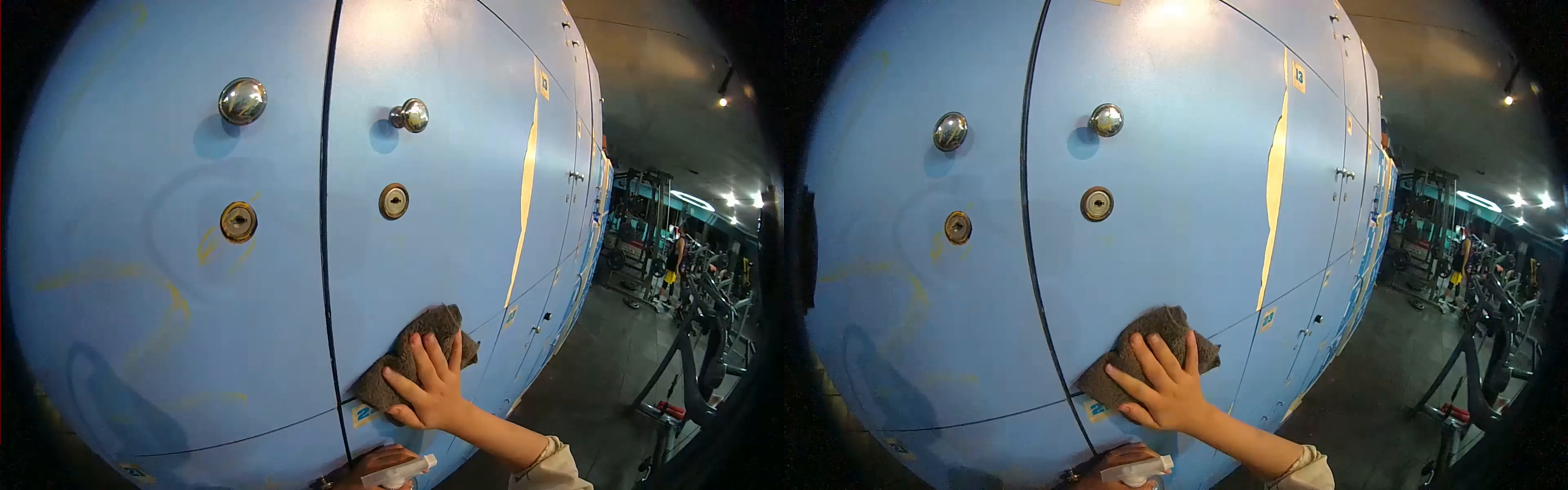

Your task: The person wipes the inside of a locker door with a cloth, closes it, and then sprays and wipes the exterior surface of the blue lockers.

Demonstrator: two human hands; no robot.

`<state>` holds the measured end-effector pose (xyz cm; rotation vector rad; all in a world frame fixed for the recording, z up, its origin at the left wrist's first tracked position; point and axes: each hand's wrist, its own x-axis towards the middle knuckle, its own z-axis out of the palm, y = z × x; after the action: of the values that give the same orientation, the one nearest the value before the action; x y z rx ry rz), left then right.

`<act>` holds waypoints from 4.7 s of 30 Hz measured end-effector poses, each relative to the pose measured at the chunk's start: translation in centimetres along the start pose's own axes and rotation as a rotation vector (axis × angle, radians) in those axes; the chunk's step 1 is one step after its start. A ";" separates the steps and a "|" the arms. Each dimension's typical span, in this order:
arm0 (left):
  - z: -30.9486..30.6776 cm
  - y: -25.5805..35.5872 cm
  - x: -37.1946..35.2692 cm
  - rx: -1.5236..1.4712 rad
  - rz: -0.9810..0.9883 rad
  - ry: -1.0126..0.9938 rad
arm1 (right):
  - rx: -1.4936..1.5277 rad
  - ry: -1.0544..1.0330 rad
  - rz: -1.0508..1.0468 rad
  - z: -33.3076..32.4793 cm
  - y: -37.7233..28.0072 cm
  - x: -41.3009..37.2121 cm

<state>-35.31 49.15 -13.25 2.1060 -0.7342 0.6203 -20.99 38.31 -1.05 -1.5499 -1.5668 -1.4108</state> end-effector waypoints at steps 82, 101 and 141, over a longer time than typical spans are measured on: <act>-1.0 2.1 2.0 -0.170 0.154 0.132 | -0.244 0.562 -0.249 -5.5 3.6 24.0; -0.7 2.6 1.3 0.015 0.071 0.047 | -0.123 0.427 -0.061 -7.0 3.2 25.3; -0.2 0.0 1.8 -0.109 0.087 -0.030 | -0.132 0.182 -0.372 -8.1 5.5 35.5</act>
<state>-34.12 48.78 -12.00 1.9954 -0.8612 0.5830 -25.73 43.88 35.04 -1.1976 -1.7390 -1.8330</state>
